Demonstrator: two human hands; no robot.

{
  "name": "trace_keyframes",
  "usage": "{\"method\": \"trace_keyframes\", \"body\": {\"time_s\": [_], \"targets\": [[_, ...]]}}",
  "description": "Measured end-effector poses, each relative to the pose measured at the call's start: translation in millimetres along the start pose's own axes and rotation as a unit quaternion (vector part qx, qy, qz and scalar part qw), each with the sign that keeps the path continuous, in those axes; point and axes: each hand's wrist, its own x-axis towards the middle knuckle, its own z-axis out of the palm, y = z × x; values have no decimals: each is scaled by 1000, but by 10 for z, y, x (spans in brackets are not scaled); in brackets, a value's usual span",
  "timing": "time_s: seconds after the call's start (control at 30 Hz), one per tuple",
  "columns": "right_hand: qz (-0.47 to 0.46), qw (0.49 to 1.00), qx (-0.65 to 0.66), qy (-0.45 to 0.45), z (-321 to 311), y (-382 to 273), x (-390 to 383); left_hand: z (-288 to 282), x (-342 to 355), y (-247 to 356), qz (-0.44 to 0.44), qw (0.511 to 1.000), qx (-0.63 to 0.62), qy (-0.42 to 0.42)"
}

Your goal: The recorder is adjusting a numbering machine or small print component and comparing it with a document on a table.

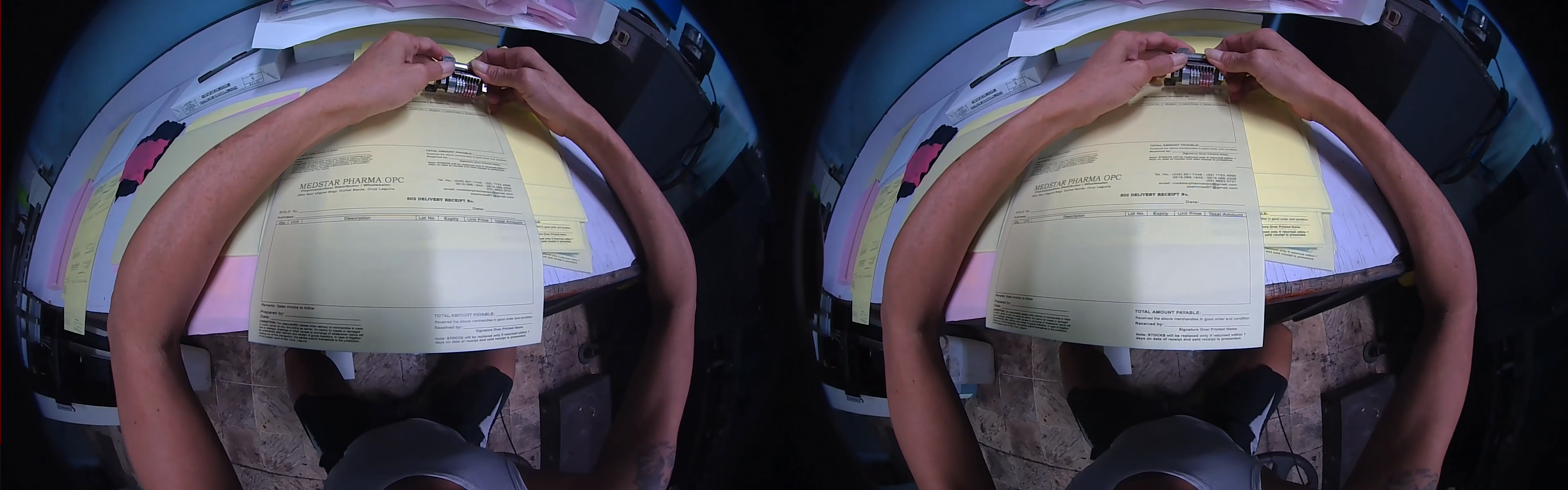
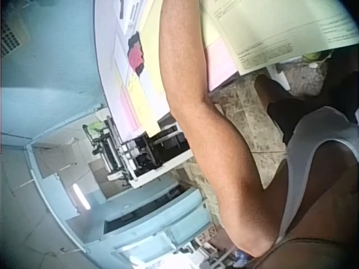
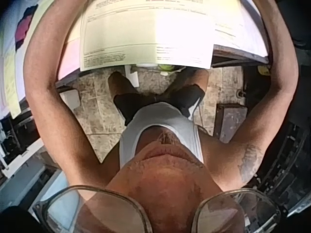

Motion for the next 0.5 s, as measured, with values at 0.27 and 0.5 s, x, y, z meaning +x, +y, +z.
{"method": "trace_keyframes", "body": {"time_s": [0.27,0.5], "targets": [[-32,999,-37,7,38,36,-26,17,-114,49,28,999,44,4],[-63,995,-74,5,19,69,-16,11,-145,99,17,997,71,-1]]}}
